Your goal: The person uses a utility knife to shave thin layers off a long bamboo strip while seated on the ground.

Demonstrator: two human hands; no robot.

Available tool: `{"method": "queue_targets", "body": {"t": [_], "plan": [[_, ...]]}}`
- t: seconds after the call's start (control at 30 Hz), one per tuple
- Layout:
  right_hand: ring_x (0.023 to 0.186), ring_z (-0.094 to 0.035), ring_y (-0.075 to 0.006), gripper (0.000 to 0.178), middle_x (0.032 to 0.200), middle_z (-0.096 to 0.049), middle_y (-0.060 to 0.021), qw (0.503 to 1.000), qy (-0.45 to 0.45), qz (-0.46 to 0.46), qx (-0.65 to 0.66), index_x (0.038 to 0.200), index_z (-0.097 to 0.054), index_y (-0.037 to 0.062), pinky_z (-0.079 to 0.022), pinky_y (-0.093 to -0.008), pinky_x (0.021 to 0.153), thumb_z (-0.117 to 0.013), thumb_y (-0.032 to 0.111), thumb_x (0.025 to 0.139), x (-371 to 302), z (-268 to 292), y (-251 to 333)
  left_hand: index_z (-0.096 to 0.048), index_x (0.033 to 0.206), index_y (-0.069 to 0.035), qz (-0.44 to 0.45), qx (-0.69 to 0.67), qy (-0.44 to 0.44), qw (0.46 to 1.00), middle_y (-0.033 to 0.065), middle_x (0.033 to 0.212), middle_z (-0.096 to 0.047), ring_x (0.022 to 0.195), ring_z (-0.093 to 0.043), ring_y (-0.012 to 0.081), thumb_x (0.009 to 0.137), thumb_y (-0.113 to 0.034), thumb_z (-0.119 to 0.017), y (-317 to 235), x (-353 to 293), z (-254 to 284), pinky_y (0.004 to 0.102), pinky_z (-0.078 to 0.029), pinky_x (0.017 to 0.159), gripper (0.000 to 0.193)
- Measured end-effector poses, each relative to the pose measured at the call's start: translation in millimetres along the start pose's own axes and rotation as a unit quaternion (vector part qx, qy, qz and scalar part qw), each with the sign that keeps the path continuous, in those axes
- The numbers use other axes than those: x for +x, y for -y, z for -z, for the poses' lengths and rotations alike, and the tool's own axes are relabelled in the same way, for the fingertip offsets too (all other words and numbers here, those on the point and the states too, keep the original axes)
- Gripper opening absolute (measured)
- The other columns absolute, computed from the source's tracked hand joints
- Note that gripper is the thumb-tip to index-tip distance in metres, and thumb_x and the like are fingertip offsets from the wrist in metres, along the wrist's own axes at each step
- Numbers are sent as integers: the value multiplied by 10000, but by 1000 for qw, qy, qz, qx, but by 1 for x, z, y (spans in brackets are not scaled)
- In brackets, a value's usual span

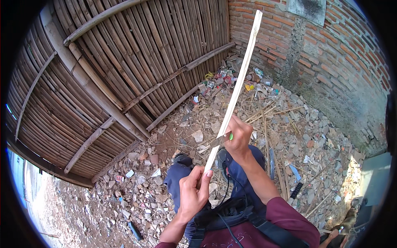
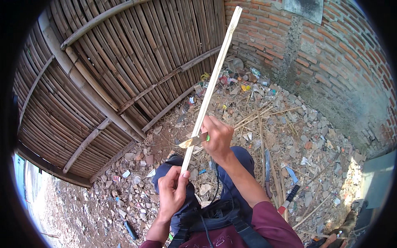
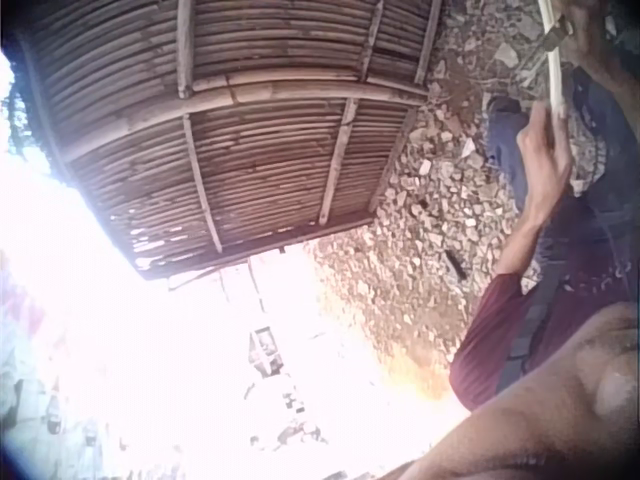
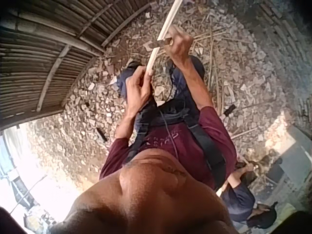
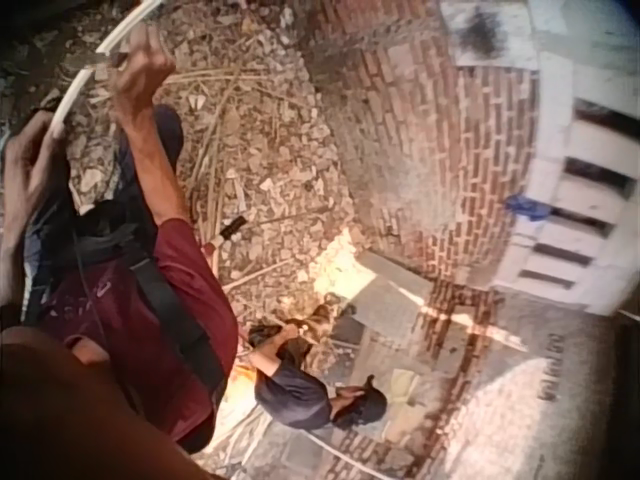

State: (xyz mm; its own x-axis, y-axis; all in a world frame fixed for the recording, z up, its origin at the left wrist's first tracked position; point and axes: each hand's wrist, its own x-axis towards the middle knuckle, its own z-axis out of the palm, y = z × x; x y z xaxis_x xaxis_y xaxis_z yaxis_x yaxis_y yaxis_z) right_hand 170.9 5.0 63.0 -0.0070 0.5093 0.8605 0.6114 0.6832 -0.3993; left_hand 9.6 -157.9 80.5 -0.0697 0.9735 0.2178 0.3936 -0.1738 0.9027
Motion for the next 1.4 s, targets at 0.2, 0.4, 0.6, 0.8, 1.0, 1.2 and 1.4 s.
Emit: {"method": "queue_targets", "body": {"t": [0.2,0.4,0.6,0.8,1.0,1.2,1.4], "plan": [[575,-604,-356,97,726,-580,-116,1000,-9,8,-15,830,-577,55,-438,-451,521,-660,91,865,7,-1,-2,-671,960,21,10,-7,2,1000,-13,656,-583,599,-485,33,1081,-116,-653,1,-2,3,243,-357,532,183],[501,-565,-273,150,581,-558,-118,989,-102,-93,-52,758,-550,35,-387,-411,496,-623,6,886,33,-11,-43,-665,947,12,35,-9,28,999,-18,639,-573,581,-462,31,1080,-122,-654,20,-20,6,248,-341,522,189],[558,-613,-355,56,654,-623,-178,986,-120,-112,-43,827,-626,4,-417,-454,550,-600,-11,875,60,10,-102,-662,922,-2,87,-29,36,995,-42,635,-544,580,-440,18,1091,-156,-645,43,-41,12,250,-297,511,229],[623,-663,-367,40,683,-635,-167,993,23,-100,51,825,-606,8,-457,-454,574,-602,-31,824,-1,1,-27,-661,938,12,58,-44,-1,997,-33,593,-498,559,-384,21,1084,-135,-653,44,-15,6,274,-277,496,208],[606,-666,-351,39,726,-669,-125,994,66,-63,55,844,-646,37,-496,-450,541,-634,74,845,-19,-8,0,-651,946,5,60,-49,28,997,-43,665,-553,597,-451,12,1097,-144,-635,31,-13,5,237,-316,517,212],[596,-659,-345,58,716,-654,-122,997,50,-46,32,865,-655,35,-487,-451,537,-646,90,846,-12,-4,-10,-666,942,5,29,-30,2,999,-32,555,-420,514,-333,33,1072,-121,-669,34,-20,0,296,-245,478,181],[597,-659,-350,109,764,-671,-136,998,50,-23,12,945,-681,34,-488,-449,538,-652,77,849,-13,-4,-18,-662,948,5,24,-8,-7,1000,-13,555,-420,505,-346,46,1067,-117,-673,23,-26,1,299,-260,473,171]]}}
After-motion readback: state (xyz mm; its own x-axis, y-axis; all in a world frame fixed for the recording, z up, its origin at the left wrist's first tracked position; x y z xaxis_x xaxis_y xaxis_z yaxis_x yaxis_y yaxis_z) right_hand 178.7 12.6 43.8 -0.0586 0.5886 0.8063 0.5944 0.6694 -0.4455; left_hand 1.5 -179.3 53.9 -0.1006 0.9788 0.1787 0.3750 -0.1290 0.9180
